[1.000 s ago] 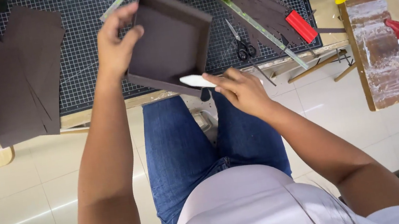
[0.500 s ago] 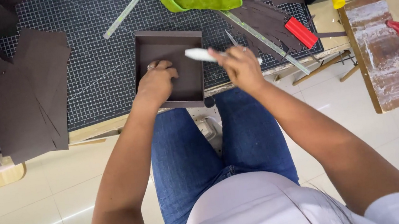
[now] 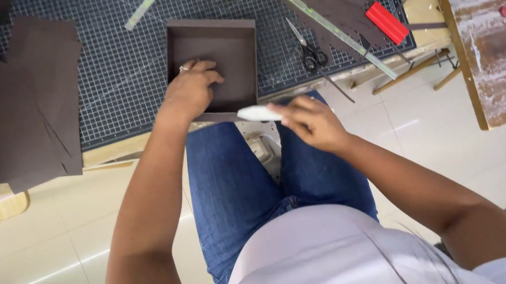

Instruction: The person folds brown paper into a box shape, smooths the edges with a bone folder, trims excess with scissors, and applies glue with a roller to secure the corners. The process is repeated for a second box, finishing with a final press of the glued edges.

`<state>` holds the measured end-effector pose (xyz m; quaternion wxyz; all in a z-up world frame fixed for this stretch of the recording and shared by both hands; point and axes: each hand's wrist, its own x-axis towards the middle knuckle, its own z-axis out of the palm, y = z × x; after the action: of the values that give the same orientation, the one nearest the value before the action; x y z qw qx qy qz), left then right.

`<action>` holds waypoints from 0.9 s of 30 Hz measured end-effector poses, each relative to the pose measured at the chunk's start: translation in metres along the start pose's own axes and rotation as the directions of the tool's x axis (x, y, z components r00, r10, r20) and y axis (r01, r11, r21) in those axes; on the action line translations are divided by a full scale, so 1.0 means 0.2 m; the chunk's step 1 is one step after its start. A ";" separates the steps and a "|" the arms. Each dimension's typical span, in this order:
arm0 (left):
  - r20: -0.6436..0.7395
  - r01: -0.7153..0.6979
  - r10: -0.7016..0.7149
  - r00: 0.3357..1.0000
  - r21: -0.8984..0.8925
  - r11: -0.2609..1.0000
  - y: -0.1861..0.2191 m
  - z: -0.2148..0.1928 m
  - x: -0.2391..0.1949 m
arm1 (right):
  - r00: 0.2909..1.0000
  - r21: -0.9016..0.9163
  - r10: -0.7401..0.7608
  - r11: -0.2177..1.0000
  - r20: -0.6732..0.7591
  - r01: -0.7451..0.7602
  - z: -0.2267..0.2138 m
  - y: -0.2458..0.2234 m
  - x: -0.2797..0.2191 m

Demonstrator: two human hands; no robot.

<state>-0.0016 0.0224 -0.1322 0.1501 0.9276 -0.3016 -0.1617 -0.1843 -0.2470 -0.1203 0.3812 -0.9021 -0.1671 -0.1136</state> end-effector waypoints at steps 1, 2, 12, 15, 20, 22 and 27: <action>0.009 -0.003 0.003 1.000 -0.005 1.000 0.03 -0.02 -0.04 | 1.000 0.000 0.011 1.000 0.003 -0.011 -0.01 0.02 -0.04; 0.035 0.000 0.002 0.999 -0.039 0.999 0.04 -0.06 -0.06 | 0.994 0.088 0.096 0.992 -0.058 -0.091 -0.02 0.05 -0.04; -0.089 -0.206 0.225 0.970 0.185 0.961 0.25 -0.06 -0.42 | 0.883 0.291 0.425 0.886 -0.198 -0.361 -0.14 -0.02 -0.08; -0.226 -0.227 0.241 0.944 0.086 0.970 0.34 0.05 -0.33 | 0.875 0.204 0.417 0.905 -0.248 -0.374 -0.10 0.04 -0.09; -0.271 0.033 -0.131 0.954 -0.338 0.941 0.46 0.19 -0.01 | 0.866 0.108 0.389 0.921 -0.314 -0.375 -0.11 0.05 -0.06; -0.205 0.107 -0.245 0.947 -0.521 0.847 0.46 0.23 0.09 | 0.858 0.090 0.382 0.922 -0.344 -0.375 -0.12 0.07 -0.05; 0.052 0.143 -0.348 0.936 -0.960 0.241 0.42 0.22 0.14 | 0.906 -0.073 0.205 0.966 -0.371 -0.248 -0.09 0.12 0.00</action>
<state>-0.0406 -0.0666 -0.1463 0.6708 0.6980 0.0187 -0.2498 -0.1753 -0.2768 -0.1233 0.3616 -0.9003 0.0186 -0.2416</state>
